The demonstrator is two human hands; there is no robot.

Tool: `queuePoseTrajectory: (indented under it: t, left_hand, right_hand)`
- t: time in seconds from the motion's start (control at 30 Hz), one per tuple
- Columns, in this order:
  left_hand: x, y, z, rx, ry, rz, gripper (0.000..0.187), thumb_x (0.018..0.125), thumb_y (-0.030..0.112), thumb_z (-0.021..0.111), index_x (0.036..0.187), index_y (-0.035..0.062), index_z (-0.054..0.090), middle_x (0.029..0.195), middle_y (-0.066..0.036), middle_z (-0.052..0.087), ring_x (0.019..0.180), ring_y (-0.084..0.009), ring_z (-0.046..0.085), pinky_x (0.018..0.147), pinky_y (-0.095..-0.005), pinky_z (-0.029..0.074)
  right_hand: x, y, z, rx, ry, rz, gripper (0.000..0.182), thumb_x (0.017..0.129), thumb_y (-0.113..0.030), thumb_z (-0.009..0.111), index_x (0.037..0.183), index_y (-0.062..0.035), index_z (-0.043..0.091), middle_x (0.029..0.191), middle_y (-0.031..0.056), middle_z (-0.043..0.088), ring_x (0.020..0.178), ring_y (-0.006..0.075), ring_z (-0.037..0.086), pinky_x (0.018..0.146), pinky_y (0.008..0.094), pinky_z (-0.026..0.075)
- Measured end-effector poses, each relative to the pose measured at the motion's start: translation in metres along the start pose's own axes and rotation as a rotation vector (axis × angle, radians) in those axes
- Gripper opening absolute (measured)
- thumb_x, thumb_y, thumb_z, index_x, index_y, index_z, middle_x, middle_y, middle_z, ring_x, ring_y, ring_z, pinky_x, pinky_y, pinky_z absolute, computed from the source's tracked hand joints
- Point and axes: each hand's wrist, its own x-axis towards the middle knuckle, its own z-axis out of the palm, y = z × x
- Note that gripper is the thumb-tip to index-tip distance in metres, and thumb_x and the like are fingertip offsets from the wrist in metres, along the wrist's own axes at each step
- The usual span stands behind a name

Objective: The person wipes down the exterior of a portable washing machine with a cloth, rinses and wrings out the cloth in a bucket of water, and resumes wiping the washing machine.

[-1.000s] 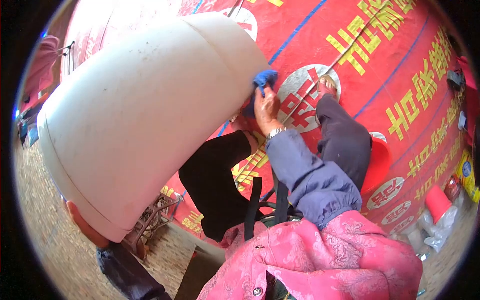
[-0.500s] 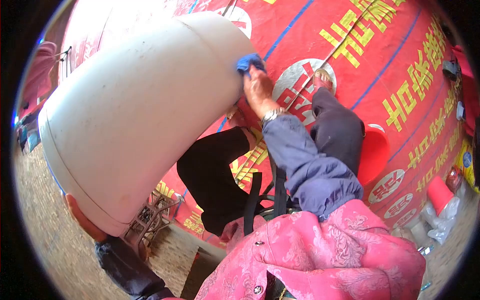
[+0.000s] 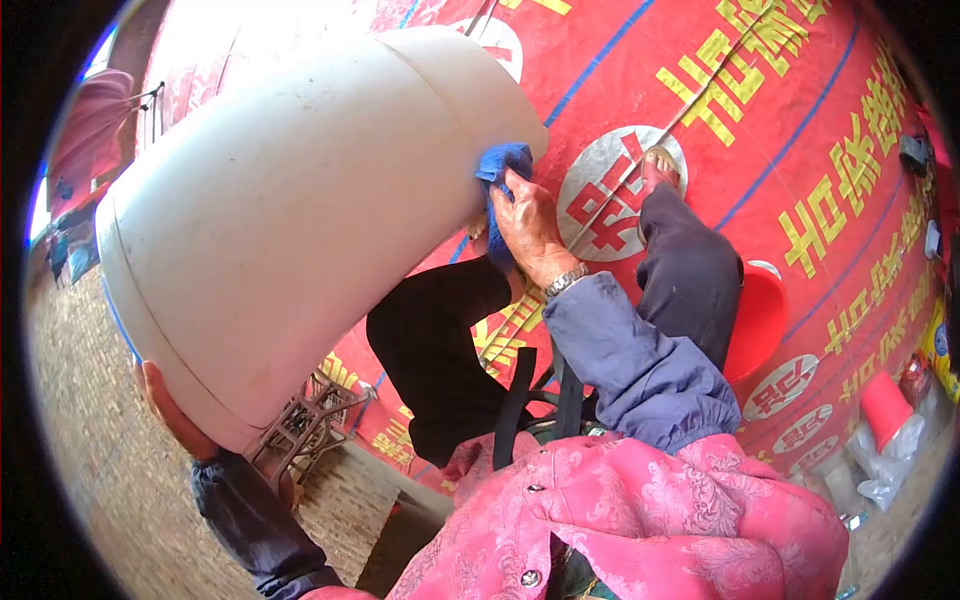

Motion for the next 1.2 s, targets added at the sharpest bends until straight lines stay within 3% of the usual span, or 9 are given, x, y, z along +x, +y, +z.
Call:
queuePoseTrajectory:
  t: [0.2, 0.37, 0.53, 0.73, 0.77, 0.93, 1.07, 1.13, 1.2]
  left_hand:
    - [-0.004, -0.004, 0.014, -0.109, 0.159, 0.017, 0.051, 0.095, 0.037, 0.041, 0.133, 0.0038, 0.04, 0.137, -0.012, 0.038, 0.126, -0.0224, 0.035, 0.106, -0.0377, 0.029]
    - [-0.005, 0.0, 0.021, -0.163, 0.199, -0.014, 0.057, 0.095, 0.038, 0.04, 0.139, 0.0027, 0.033, 0.143, -0.013, 0.032, 0.133, -0.0237, 0.028, 0.11, -0.039, 0.023]
    - [-0.002, 0.008, 0.025, -0.034, 0.171, 0.001, 0.053, 0.094, 0.038, 0.042, 0.134, 0.0028, 0.038, 0.134, -0.011, 0.04, 0.125, -0.0225, 0.036, 0.105, -0.0376, 0.028]
    - [-0.003, 0.016, 0.021, 0.082, 0.028, 0.049, 0.046, 0.093, 0.037, 0.044, 0.125, 0.0033, 0.046, 0.117, -0.009, 0.05, 0.109, -0.019, 0.046, 0.095, -0.0337, 0.036]
    - [-0.002, 0.017, 0.018, 0.113, -0.009, 0.066, 0.045, 0.093, 0.037, 0.045, 0.123, 0.0036, 0.047, 0.115, -0.008, 0.052, 0.107, -0.0184, 0.048, 0.093, -0.0329, 0.038]
    - [0.007, -0.001, 0.001, -0.007, -0.035, 0.068, 0.042, 0.094, 0.037, 0.047, 0.119, 0.0042, 0.049, 0.109, -0.008, 0.055, 0.099, -0.017, 0.052, 0.087, -0.0319, 0.043]
    - [0.005, -0.002, -0.002, 0.034, -0.076, 0.088, 0.039, 0.095, 0.037, 0.045, 0.117, 0.0051, 0.05, 0.108, -0.009, 0.056, 0.097, -0.0178, 0.055, 0.086, -0.0326, 0.045]
    - [0.008, -0.001, -0.004, 0.058, -0.089, 0.152, 0.039, 0.094, 0.036, 0.047, 0.115, 0.0041, 0.051, 0.104, -0.008, 0.057, 0.093, -0.0161, 0.055, 0.083, -0.031, 0.045]
    - [0.001, 0.008, 0.006, 0.051, -0.122, 0.16, 0.039, 0.093, 0.035, 0.049, 0.114, 0.0028, 0.053, 0.099, -0.007, 0.057, 0.088, -0.0139, 0.055, 0.078, -0.0279, 0.045]
  right_hand:
    - [0.07, -0.014, 0.005, -0.234, -0.073, -0.205, 0.014, 0.08, -0.021, 0.056, 0.084, -0.0081, 0.062, 0.078, 0.0209, 0.062, 0.075, 0.0403, 0.061, 0.065, 0.048, 0.049]
    - [0.163, -0.029, 0.034, -0.395, -0.133, -0.405, 0.017, 0.077, -0.021, 0.054, 0.083, -0.0078, 0.064, 0.081, 0.0184, 0.064, 0.078, 0.0369, 0.062, 0.069, 0.0465, 0.05]
    - [0.229, -0.026, 0.057, -0.557, -0.22, -0.411, 0.021, 0.076, -0.02, 0.056, 0.09, -0.0092, 0.067, 0.089, 0.0136, 0.067, 0.084, 0.0318, 0.065, 0.074, 0.042, 0.052]
    - [0.164, -0.005, 0.027, -0.481, -0.181, -0.436, 0.014, 0.078, -0.018, 0.055, 0.083, -0.0052, 0.061, 0.081, 0.0162, 0.064, 0.078, 0.0354, 0.063, 0.067, 0.0464, 0.051]
    - [0.138, -0.002, 0.018, -0.308, -0.017, -0.568, 0.013, 0.077, -0.017, 0.056, 0.085, -0.0061, 0.058, 0.077, 0.0166, 0.063, 0.076, 0.0362, 0.062, 0.065, 0.0474, 0.05]
    - [0.022, 0.01, -0.004, -0.223, 0.022, -0.342, 0.013, 0.081, -0.014, 0.056, 0.093, -0.0086, 0.055, 0.071, 0.018, 0.061, 0.068, 0.0374, 0.061, 0.058, 0.0462, 0.049]
    - [-0.058, 0.07, 0.006, -0.151, -0.26, -0.204, 0.017, 0.08, -0.02, 0.056, 0.083, -0.0052, 0.064, 0.075, 0.0211, 0.062, 0.073, 0.0421, 0.06, 0.064, 0.0496, 0.047]
    - [-0.08, 0.045, -0.005, -0.066, -0.116, 0.137, 0.021, 0.083, -0.023, 0.057, 0.09, -0.0053, 0.066, 0.077, 0.0211, 0.063, 0.076, 0.0395, 0.062, 0.064, 0.0446, 0.048]
    - [-0.066, 0.008, -0.031, 0.124, -0.132, 0.196, 0.023, 0.085, -0.022, 0.056, 0.1, -0.0065, 0.065, 0.08, 0.0199, 0.064, 0.075, 0.0336, 0.064, 0.064, 0.0383, 0.049]
